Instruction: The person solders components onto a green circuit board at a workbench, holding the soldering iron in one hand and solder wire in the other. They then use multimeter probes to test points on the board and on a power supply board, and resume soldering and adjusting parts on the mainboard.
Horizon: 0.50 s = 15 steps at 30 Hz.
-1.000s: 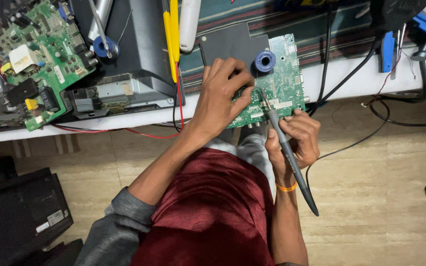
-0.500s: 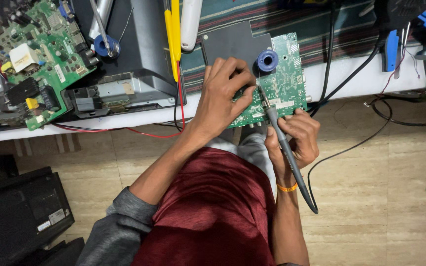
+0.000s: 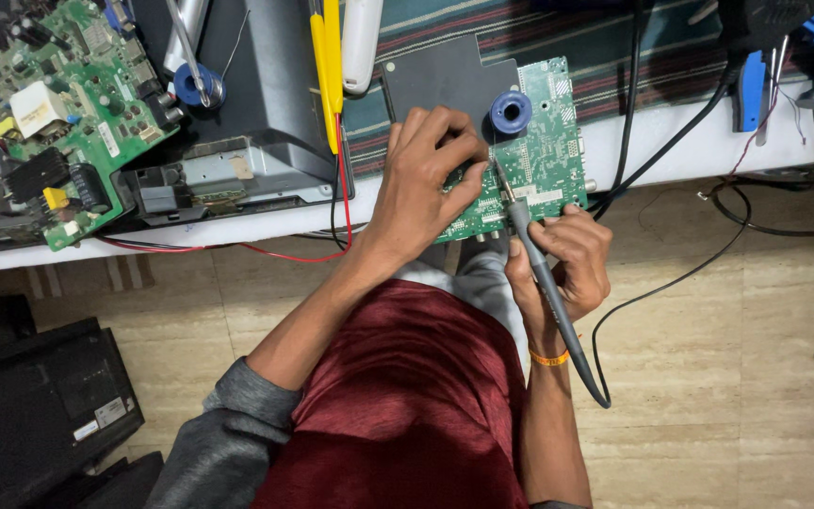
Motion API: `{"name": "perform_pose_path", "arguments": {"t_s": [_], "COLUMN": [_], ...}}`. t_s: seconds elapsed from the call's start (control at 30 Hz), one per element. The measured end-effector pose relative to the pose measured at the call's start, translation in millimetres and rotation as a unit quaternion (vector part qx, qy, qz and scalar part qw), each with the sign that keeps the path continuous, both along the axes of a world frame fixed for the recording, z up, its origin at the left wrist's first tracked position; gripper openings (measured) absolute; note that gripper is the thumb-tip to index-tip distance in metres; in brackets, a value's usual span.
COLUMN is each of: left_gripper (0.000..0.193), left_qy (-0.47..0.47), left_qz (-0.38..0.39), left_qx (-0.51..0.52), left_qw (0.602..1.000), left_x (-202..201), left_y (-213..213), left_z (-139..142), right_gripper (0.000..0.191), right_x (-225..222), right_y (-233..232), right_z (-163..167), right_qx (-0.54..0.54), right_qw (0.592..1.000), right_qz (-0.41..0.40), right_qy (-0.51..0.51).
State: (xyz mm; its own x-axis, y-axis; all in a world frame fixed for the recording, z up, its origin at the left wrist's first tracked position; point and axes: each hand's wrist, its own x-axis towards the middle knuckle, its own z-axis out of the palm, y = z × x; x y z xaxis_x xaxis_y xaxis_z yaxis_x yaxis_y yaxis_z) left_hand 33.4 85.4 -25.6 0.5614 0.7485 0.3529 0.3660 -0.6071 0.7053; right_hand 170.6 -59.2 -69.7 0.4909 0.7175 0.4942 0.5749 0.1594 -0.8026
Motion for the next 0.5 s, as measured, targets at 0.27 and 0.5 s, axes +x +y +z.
{"name": "perform_pose_path", "arguments": {"t_s": [0.27,0.5], "left_gripper": [0.011,0.011], "left_qy": [0.000,-0.004], "left_qz": [0.000,0.001], "left_qx": [0.002,0.003], "left_qw": [1.000,1.000], "left_x": [-0.6,-1.2], "left_y": [0.6,0.5], "left_z": [-2.2,-1.1], "right_gripper": [0.016,0.017], "right_x": [-0.3,-0.6], "right_y": [0.1,0.5], "right_z": [-1.4,-0.6], "right_qx": [0.012,0.023], "right_qw": [1.000,0.999], "right_qz": [-0.002,-0.003], "right_qy": [0.012,0.026]}}
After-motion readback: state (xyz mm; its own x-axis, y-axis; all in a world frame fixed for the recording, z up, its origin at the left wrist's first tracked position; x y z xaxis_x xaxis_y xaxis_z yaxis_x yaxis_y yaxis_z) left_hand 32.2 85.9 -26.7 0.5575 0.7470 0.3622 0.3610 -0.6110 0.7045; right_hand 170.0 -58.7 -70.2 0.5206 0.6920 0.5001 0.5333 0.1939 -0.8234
